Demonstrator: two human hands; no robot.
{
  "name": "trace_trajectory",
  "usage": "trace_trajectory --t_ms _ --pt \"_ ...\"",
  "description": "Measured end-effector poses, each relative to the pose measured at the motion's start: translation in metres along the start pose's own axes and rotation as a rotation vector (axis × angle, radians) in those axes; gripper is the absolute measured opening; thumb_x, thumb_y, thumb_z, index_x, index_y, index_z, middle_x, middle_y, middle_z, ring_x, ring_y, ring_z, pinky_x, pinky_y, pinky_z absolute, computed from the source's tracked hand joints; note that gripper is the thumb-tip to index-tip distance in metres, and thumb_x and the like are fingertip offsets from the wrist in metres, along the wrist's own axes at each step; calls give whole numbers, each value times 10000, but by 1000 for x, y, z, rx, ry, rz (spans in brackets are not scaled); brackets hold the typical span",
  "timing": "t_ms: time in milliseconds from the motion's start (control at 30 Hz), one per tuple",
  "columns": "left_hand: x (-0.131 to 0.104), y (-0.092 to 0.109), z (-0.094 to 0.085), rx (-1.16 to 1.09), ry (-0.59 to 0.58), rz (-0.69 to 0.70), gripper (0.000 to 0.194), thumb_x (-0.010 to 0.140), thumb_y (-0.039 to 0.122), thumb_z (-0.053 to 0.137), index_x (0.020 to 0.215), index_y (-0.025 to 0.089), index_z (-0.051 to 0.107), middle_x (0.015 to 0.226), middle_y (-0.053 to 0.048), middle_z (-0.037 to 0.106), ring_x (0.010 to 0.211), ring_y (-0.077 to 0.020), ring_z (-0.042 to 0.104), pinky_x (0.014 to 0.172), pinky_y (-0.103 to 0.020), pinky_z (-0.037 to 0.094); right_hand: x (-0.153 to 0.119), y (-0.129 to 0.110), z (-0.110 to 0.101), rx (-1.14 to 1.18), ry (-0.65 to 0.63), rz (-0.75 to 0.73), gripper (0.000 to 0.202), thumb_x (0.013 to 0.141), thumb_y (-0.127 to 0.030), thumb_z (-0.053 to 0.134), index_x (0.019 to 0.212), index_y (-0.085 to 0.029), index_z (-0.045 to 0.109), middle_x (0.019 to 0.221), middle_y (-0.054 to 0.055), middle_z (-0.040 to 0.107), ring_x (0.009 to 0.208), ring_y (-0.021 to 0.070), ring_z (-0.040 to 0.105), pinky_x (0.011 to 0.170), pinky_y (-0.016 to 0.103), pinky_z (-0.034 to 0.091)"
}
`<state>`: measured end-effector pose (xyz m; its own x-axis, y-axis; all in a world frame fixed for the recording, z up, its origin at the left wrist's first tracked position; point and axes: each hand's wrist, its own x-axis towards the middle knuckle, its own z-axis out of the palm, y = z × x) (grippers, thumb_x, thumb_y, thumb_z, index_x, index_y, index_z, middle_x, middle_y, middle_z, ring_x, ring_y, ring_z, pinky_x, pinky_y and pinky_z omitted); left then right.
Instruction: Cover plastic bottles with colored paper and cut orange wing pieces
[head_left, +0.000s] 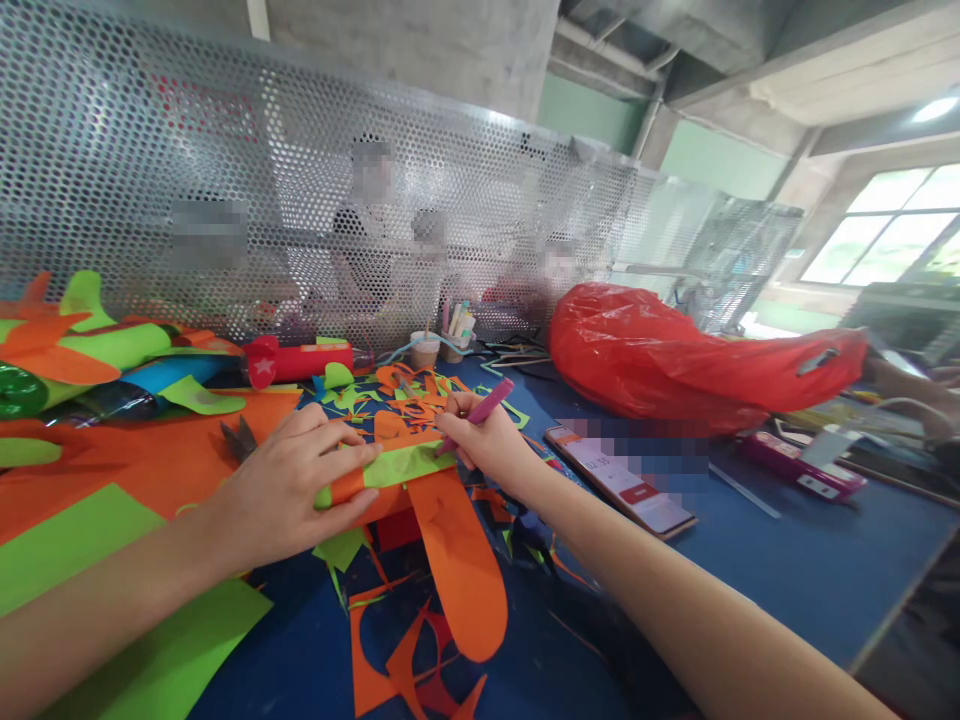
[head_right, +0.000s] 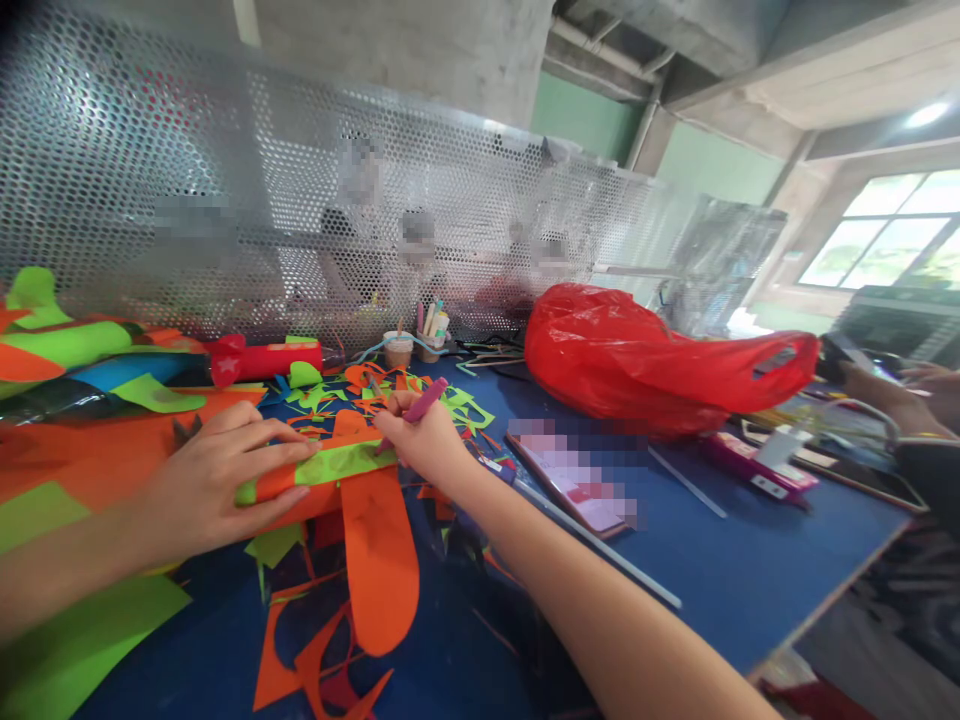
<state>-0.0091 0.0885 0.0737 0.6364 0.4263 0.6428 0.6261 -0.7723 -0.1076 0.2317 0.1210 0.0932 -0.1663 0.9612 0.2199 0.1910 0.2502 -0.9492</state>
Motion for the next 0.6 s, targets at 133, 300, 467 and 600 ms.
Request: trace_trajectory --t_ms 133,300,467,600 --pt "0 -1 0 11 -10 17 264 967 347 578 1118 182 718 1034 -101 712 845 -253 555 807 -441 475 0 2 1 7 41 -19 272 775 -125 569 592 -235 401 355 -137 403 310 57 363 472 193 437" --pt "-1 -1 0 11 -9 17 254 966 359 577 1098 196 720 1036 -96 715 847 -254 555 806 -442 480 -1 2 0 5 1 6 250 759 -138 590 606 -237 418 360 -142 375 313 61 369 447 193 392" --pt "0 -1 -2 15 -26 -23 309 970 451 564 1102 220 722 1046 -92 725 889 -272 560 829 -447 483 -2 -1 -2 38 32 -34 317 853 -385 608 624 -230 454 411 -101 445 348 68 371 408 203 305" --pt "0 -5 -9 -120 -78 -154 471 989 588 460 1253 261 675 1187 -74 716 998 -288 591 900 -452 448 -1 -1 -2 104 22 -63 457 830 -631 628 661 -220 523 469 -70 501 410 89 454 445 223 351"
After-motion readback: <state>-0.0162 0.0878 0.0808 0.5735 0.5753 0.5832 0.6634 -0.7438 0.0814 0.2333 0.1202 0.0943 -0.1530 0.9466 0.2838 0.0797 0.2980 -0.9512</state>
